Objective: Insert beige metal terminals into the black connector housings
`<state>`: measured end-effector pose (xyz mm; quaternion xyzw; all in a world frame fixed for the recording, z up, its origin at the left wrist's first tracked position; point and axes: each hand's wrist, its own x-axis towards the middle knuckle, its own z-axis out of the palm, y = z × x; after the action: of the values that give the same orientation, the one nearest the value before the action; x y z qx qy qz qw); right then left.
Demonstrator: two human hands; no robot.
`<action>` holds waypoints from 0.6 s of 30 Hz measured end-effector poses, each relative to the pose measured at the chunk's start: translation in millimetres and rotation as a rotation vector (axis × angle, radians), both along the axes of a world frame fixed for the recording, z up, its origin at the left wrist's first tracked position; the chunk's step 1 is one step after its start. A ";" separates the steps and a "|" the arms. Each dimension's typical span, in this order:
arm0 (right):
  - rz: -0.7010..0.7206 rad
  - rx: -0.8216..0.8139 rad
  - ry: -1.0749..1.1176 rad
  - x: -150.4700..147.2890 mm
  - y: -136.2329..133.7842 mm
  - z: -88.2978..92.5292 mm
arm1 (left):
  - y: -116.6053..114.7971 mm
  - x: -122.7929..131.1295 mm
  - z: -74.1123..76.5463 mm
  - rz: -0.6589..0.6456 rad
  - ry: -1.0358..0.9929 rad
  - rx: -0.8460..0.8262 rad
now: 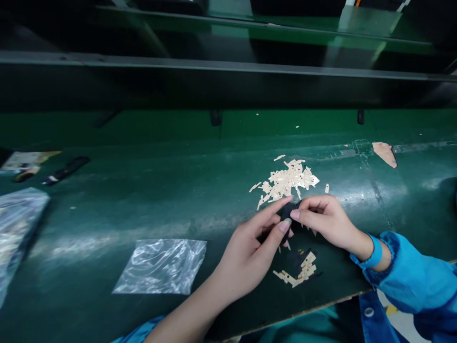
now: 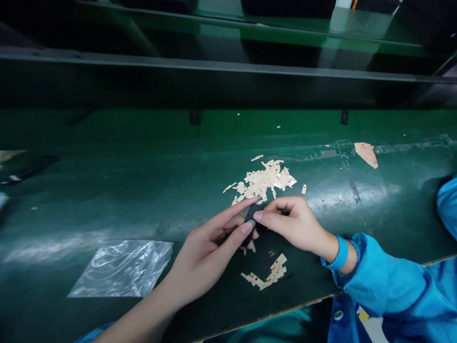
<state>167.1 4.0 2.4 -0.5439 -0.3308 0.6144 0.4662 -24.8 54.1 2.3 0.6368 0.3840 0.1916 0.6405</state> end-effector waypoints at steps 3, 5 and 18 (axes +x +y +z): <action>0.004 0.050 -0.058 -2.1 -3.4 -2.6 | 0.3 -0.6 -3.9 0.001 0.002 0.006; -0.014 0.086 -0.122 -3.8 -5.4 -4.3 | 0.7 -0.6 -6.0 -0.007 0.005 0.025; 0.015 0.279 -0.267 -0.6 -7.7 -6.3 | 5.6 0.0 -7.3 -0.066 -0.152 -0.351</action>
<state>166.6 -3.7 -3.9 -0.5482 -0.4756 0.4886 0.4843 -24.9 59.8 -5.0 0.5113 0.3408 0.1480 0.7749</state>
